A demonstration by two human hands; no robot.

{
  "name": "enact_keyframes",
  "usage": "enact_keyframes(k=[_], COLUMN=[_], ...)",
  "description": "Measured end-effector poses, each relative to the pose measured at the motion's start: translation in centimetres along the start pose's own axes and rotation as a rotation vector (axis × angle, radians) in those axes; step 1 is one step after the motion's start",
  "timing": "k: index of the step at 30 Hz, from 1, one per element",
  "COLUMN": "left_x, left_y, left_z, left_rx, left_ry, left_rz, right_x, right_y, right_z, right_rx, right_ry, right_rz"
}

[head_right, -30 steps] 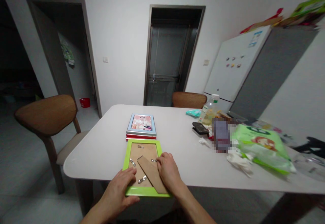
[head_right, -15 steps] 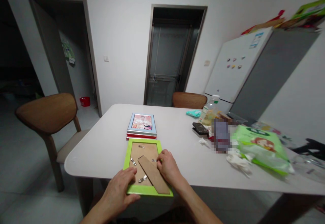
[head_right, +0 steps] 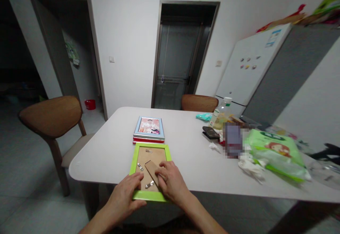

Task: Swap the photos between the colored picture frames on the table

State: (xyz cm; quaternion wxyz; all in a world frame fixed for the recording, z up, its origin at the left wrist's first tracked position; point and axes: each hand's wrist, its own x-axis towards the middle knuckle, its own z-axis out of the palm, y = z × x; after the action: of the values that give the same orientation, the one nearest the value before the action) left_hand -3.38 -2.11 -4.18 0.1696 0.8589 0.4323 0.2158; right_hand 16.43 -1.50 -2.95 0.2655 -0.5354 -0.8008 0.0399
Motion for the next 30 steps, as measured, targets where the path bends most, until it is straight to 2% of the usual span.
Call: enact_keyframes(k=[3,5,14,17,21,25,30], left_x=[0.1,0.1,0.0,-0.1,-0.2,-0.1,0.0], left_y=[0.0,0.0,-0.2,-0.5,-0.6,-0.5,-0.5], left_z=[-0.1,-0.2,0.0,0.3,0.3,0.1,0.0], left_rx=[-0.004,-0.009,-0.045,-0.054,-0.078,-0.109,-0.120], left_ry=[-0.009,-0.016,0.003,0.024,0.047,0.042,0.034], left_rz=[-0.015,-0.018,-0.022,0.006,0.016,0.022,0.019], right_x=[-0.7,-1.0,-1.6,-0.6,2.3,4.9,5.4], right_y=[-2.1,-2.9,-2.6,-2.3,-2.1,-2.6,-3.0], right_z=[-0.1,-0.3,-1.2,-0.4,1.7,3.2,3.1], right_rx=[0.021,0.017,0.064,0.089,0.080,-0.014,-0.082], right_ry=[-0.104,-0.126,-0.177,-0.131,-0.063,-0.079,-0.132], right_rz=[-0.129,-0.169,-0.192,-0.108,-0.013,-0.020,-0.115])
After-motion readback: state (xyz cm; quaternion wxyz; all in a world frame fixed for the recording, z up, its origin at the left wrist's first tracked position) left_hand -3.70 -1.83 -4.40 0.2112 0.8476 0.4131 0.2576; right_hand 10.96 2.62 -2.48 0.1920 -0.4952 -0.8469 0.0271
